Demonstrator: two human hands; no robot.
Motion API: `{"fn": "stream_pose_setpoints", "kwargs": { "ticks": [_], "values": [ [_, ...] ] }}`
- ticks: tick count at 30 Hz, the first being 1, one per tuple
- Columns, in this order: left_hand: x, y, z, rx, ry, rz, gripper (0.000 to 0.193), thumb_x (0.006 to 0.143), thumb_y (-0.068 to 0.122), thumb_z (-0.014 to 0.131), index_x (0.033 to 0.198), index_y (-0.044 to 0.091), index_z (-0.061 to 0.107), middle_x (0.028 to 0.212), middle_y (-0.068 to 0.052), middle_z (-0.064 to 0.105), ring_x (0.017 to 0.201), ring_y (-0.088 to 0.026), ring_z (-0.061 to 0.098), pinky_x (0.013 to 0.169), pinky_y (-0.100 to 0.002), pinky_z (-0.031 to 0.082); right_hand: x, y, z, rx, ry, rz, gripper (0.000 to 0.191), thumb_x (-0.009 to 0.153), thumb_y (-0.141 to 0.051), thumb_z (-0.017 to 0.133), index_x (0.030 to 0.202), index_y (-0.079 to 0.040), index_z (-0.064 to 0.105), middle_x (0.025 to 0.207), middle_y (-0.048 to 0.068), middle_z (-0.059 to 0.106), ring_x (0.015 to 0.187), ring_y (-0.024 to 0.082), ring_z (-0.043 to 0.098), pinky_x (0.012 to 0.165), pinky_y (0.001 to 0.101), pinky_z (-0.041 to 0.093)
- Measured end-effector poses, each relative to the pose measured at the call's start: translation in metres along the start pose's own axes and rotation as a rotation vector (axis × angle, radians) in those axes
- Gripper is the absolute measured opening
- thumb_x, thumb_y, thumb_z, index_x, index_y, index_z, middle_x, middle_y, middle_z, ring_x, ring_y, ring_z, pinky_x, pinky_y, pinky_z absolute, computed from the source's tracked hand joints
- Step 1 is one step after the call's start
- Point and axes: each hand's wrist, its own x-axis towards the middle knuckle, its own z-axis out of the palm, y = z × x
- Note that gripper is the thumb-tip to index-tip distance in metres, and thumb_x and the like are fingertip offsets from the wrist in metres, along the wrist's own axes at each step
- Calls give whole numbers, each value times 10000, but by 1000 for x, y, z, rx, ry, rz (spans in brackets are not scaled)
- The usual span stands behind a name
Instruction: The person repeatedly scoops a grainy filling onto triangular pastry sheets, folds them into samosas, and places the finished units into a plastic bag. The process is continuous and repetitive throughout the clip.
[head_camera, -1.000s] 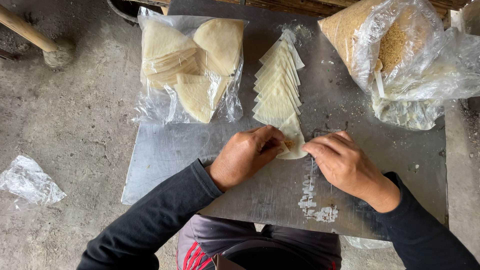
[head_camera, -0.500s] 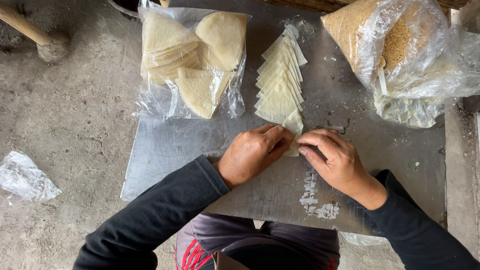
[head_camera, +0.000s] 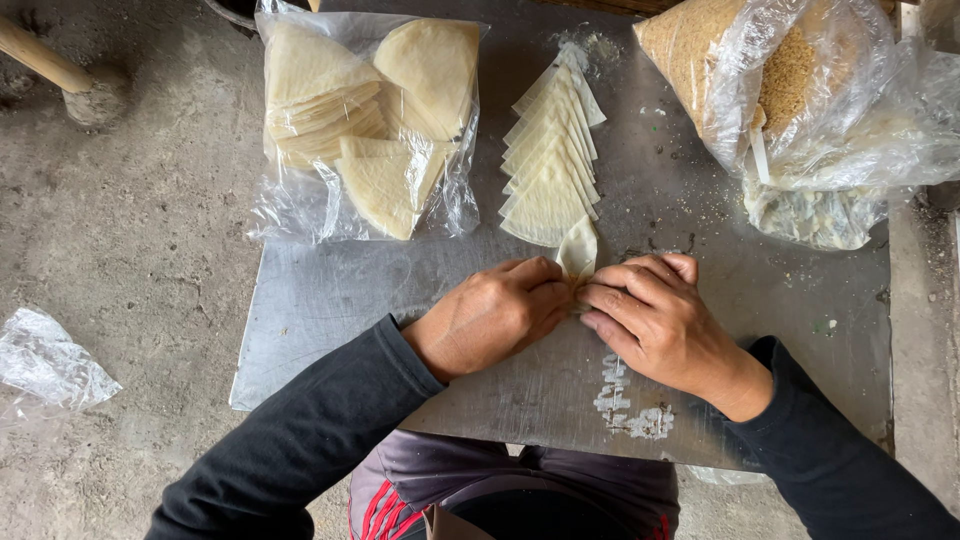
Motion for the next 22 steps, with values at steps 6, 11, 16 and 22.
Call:
{"fn": "stream_pose_setpoints", "kwargs": {
  "ticks": [6,11,16,22],
  "values": [
    [3,-1,-1,177,-103,84,295,877,47,674,1163,-19,705,1084,-138,663,958,-276,690,841,-348,592,3,5,-3,36,-48,-13,316,799,-257,824,1056,-98,730,1055,29,674,989,192,628,937,396,335],
    [5,-3,-4,50,-65,33,259,886,85,700,1124,-18,692,1081,-135,650,982,-287,681,883,-355,584,3,5,0,-14,-23,-44,290,822,-214,807,1075,-102,721,1045,29,671,967,189,634,931,382,351],
    [6,-4,-6,-36,-70,52,378,807,147,772,1130,-36,702,1035,-153,641,939,-298,665,858,-366,568,0,4,6,-53,24,-16,220,886,-93,768,1096,-86,703,1046,7,678,955,163,655,933,346,370],
    [1,-6,9,39,-13,-21,239,903,60,733,1127,-13,693,1064,-126,654,987,-265,680,902,-340,589,2,2,3,22,39,27,282,874,-188,782,1118,-98,673,1071,19,684,974,182,656,947,374,368]
  ]
}}
